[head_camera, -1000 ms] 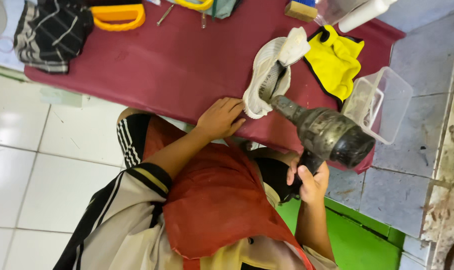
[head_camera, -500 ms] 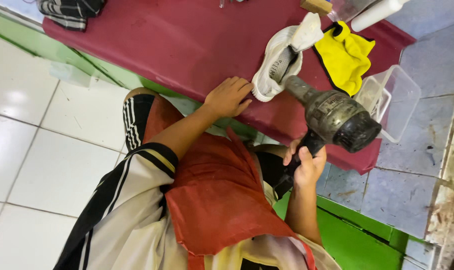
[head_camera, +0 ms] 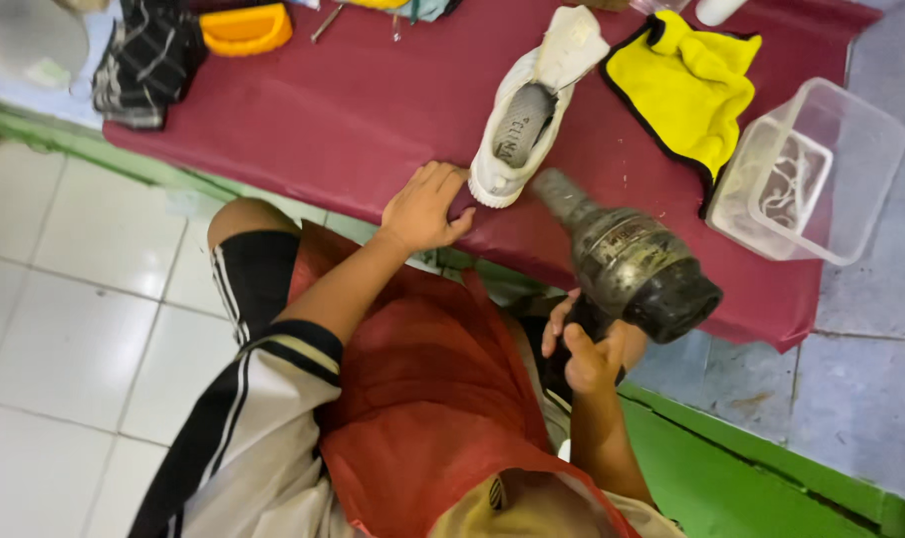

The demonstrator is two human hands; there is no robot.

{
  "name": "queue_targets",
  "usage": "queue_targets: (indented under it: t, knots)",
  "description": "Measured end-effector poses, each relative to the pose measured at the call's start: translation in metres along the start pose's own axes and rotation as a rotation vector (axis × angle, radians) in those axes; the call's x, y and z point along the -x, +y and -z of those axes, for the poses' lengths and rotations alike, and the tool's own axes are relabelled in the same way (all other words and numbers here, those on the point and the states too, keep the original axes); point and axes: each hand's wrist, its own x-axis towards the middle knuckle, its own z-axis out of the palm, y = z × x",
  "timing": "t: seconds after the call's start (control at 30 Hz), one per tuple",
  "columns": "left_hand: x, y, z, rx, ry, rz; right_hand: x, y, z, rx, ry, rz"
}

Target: The person uses a heat gun to dry a white sneaker, then scrubs the interior with a yellow brush, and continues drying the shoe with the heat gun. The person handles the sneaker and brush throughout the process.

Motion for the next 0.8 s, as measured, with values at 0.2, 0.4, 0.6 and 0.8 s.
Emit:
queue_targets:
  t: [0.2,0.4,0.6,0.8]
  knots:
    - [0.002,0.006,-0.005,0.039,-0.06,0.141,0.009,-0.002,-0.003,-0.008,0.021,-0.015]
    - [-0.005,0.01,0.007,0.085,-0.144,0.208,0.015,-0.005,-0.024,0.116,0.099,0.002]
    - [0.001,0.008,0.017,0.118,-0.138,0.256,0.003,-0.016,-0.042,0.187,0.16,0.034]
    - [-0.002,0.002,0.014,0.12,-0.155,0.272,-0.044,-0.033,-0.075,0.217,0.227,-0.045]
